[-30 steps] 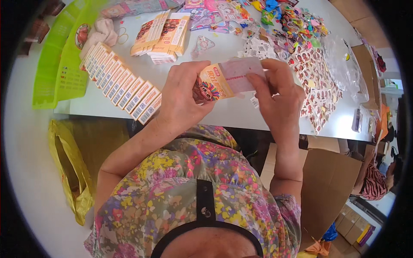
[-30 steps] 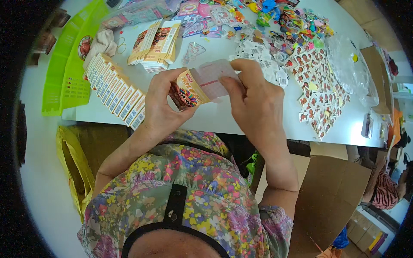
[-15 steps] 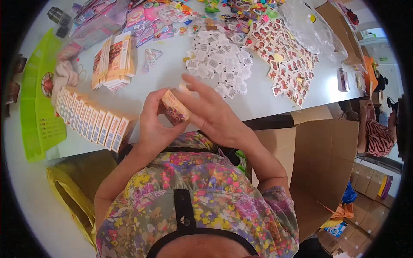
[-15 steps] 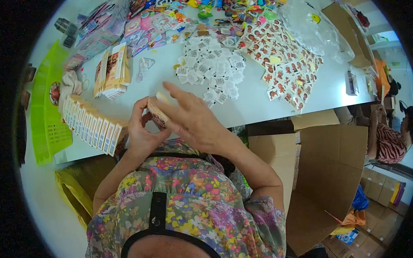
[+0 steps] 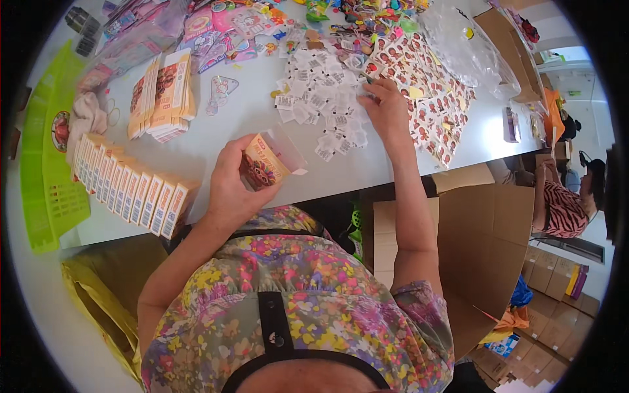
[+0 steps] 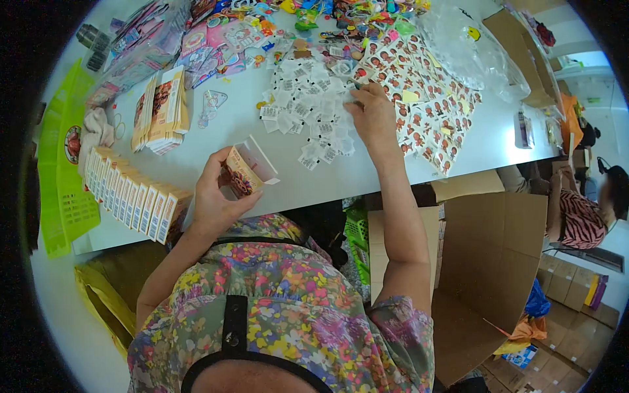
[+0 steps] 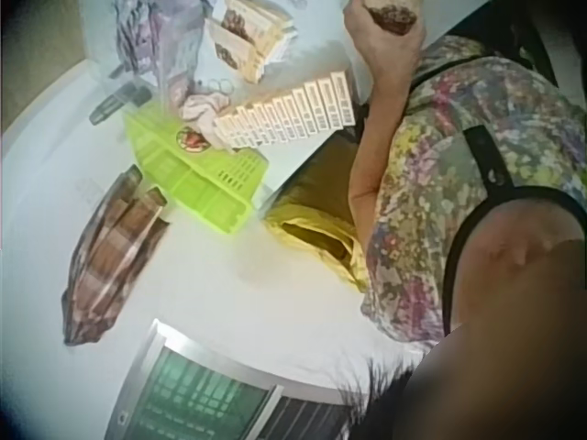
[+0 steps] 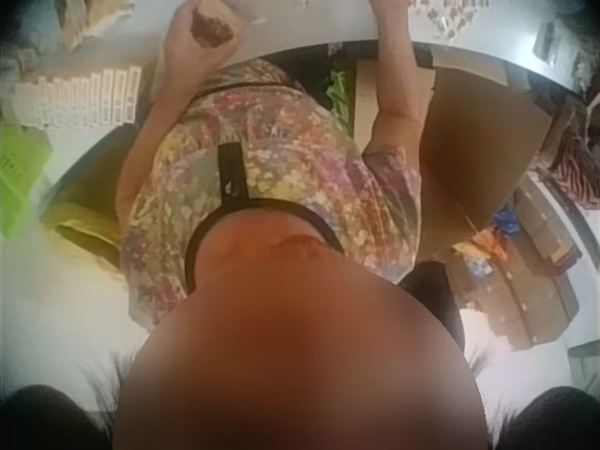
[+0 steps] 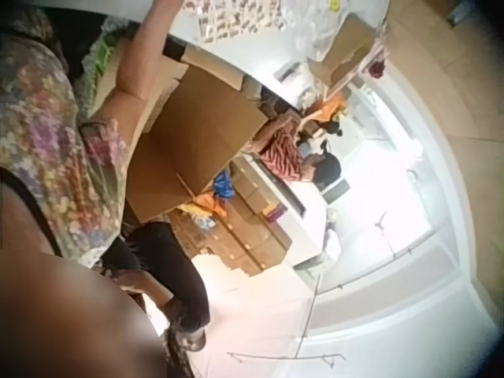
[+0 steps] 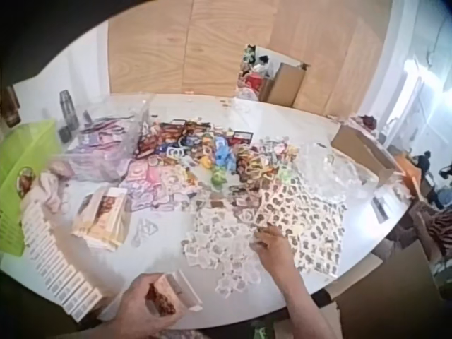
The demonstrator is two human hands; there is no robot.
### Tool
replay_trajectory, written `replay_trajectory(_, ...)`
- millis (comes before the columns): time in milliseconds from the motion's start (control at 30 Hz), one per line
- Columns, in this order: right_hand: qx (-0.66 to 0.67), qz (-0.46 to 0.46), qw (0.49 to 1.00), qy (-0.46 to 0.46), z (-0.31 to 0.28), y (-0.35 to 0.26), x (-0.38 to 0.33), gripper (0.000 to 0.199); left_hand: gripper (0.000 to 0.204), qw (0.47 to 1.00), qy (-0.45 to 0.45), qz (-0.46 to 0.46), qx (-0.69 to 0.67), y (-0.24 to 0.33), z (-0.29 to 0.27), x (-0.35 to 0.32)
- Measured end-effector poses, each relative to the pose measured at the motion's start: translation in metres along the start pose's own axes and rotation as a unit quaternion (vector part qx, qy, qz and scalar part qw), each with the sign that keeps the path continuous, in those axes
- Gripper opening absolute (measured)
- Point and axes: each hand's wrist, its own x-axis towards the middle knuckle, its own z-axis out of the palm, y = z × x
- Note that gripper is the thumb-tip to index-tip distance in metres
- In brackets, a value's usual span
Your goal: Assembling and packing small product boxes into a larger cardboard shipping carton.
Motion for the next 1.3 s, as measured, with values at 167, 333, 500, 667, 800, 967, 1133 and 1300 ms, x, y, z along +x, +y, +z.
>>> replay_trajectory(167, 0.023, -0.047, 0.998, 0.043, 0.010, 0.007, 0.002, 0.017, 0.067, 1.000, 0.003, 0.018, 0.026, -0.004, -0.001, 0.001)
replay_trajectory(333, 0.199, -0.048, 0.963, 0.174, 0.010, 0.029, 0.003, 0.010, 0.071, 0.992, -0.007, 0.054, 0.115, 0.000, -0.006, 0.003)
replay_trajectory(500, 0.487, 0.190, 0.850, 0.062, -0.019, -0.017, 0.001, 0.008, 0.073, 0.985, 0.027, 0.070, 0.153, 0.003, -0.009, 0.004)
replay_trajectory(667, 0.508, 0.141, 0.850, 0.003, -0.024, -0.063, -0.009, 0.014, 0.070, 0.987, 0.044, 0.065, 0.141, 0.003, -0.002, 0.008)
replay_trajectory(800, 0.314, 0.092, 0.945, 0.019, -0.001, -0.041, -0.002, 0.016, 0.070, 0.988, 0.044, 0.064, 0.136, 0.003, -0.004, 0.006)
replay_trajectory(967, 0.405, 0.112, 0.907, 0.017, -0.002, -0.039, 0.002, 0.016, 0.070, 0.989, 0.051, 0.059, 0.123, -0.001, -0.007, 0.005)
replay_trajectory(1133, 0.510, 0.105, 0.852, -0.053, -0.033, -0.100, -0.029, 0.016, 0.070, 0.988, 0.061, 0.048, 0.134, -0.002, -0.006, 0.006)
replay_trajectory(1300, 0.469, 0.075, 0.872, -0.117, -0.032, -0.159, -0.050, 0.012, 0.067, 0.983, 0.081, 0.086, 0.143, 0.002, -0.007, 0.008)
